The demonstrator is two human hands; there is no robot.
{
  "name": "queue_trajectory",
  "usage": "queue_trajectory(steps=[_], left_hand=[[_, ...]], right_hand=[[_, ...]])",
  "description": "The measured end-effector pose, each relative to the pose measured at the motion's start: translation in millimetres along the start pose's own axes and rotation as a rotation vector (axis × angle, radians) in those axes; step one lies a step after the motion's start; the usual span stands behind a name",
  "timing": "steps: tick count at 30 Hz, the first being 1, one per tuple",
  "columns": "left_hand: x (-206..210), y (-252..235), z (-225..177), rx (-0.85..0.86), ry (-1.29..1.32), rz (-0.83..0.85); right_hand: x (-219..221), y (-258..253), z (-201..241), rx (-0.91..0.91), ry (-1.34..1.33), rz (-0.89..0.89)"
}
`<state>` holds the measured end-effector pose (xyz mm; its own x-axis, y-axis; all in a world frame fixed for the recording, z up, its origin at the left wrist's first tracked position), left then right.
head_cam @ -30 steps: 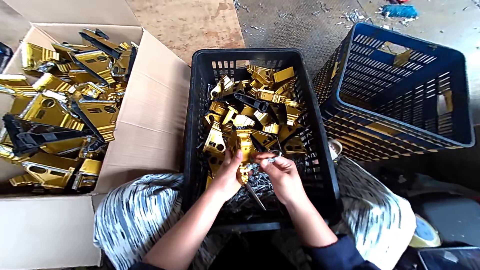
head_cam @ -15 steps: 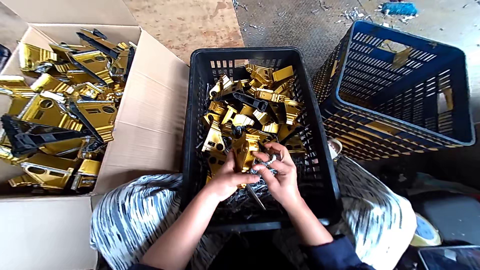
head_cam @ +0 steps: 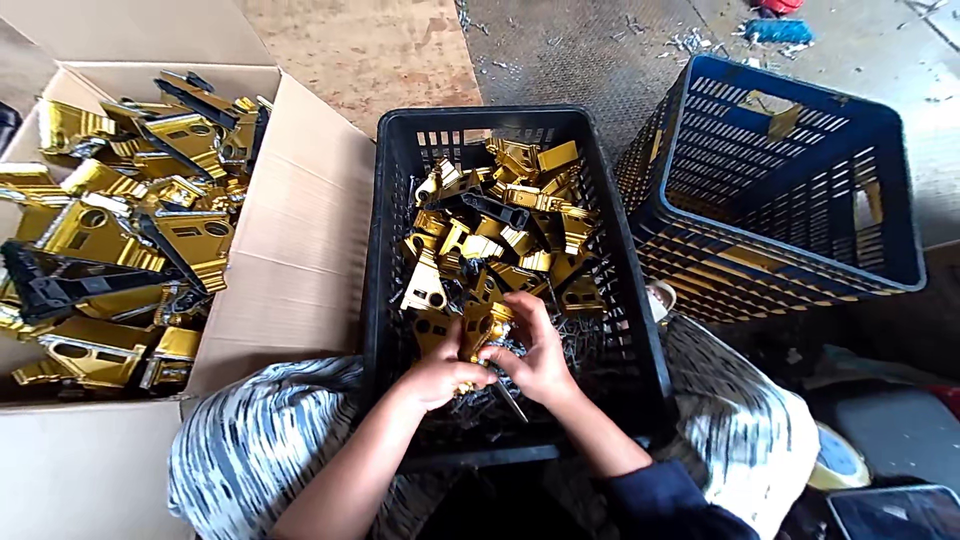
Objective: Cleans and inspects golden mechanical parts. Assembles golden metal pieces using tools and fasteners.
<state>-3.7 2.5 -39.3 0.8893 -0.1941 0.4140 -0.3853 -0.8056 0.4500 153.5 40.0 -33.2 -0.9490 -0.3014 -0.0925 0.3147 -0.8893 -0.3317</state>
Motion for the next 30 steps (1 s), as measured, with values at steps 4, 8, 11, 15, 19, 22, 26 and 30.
queue_trajectory(steps=[4,8,11,15,19,22,26,30], left_hand=[[3.8,3.7,-2.6,0.014,0.044,-0.066],[3.1,5.9,-20.0,0.175,0.084,-0.28],[-10.6,3.8,-32.2,0.264,0.243,-0.402],[-16.2,2.6,-40.1,0.247,0.376,-0.577],[-13.4,7.3,-34.7,0.237,0.267,-0.64],[-6.3,9.3,-36.0,0.177,0.206,-0.54],[9.8,6.9,-29.8,0.081,0.276,-0.25],[22.7,2.2,-23.2,0.154,0.326,-0.176]], right_hand=[[-3.5,-16.6,5.3,0.061,0.001,0.094],[-42.1,-45.7,-14.4,0.359,0.419,0.312],[-72.1,-47.3,-56.7,0.676,1.12,0.32],[-80.3,-42.1,-61.9,0.612,1.243,0.23],[-91.7,-36.7,-13.4,0.552,0.855,0.123],[-92.6,-15.7,5.6,0.434,0.237,0.059],[-63.7,0.4,17.1,0.401,-0.466,0.198],[-34.7,2.2,3.5,0.469,-0.494,0.054]])
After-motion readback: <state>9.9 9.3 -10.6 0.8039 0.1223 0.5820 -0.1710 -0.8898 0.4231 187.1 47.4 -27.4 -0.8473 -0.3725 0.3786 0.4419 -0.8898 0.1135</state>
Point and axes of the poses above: each hand's wrist, its own y-axis away from the middle knuckle, its own x-axis out of the palm, z = x × y, the point moved 3 cm from there along -y, towards the middle knuckle, and after that the axes turned 3 degrees about -x, right-handed, at the moved point
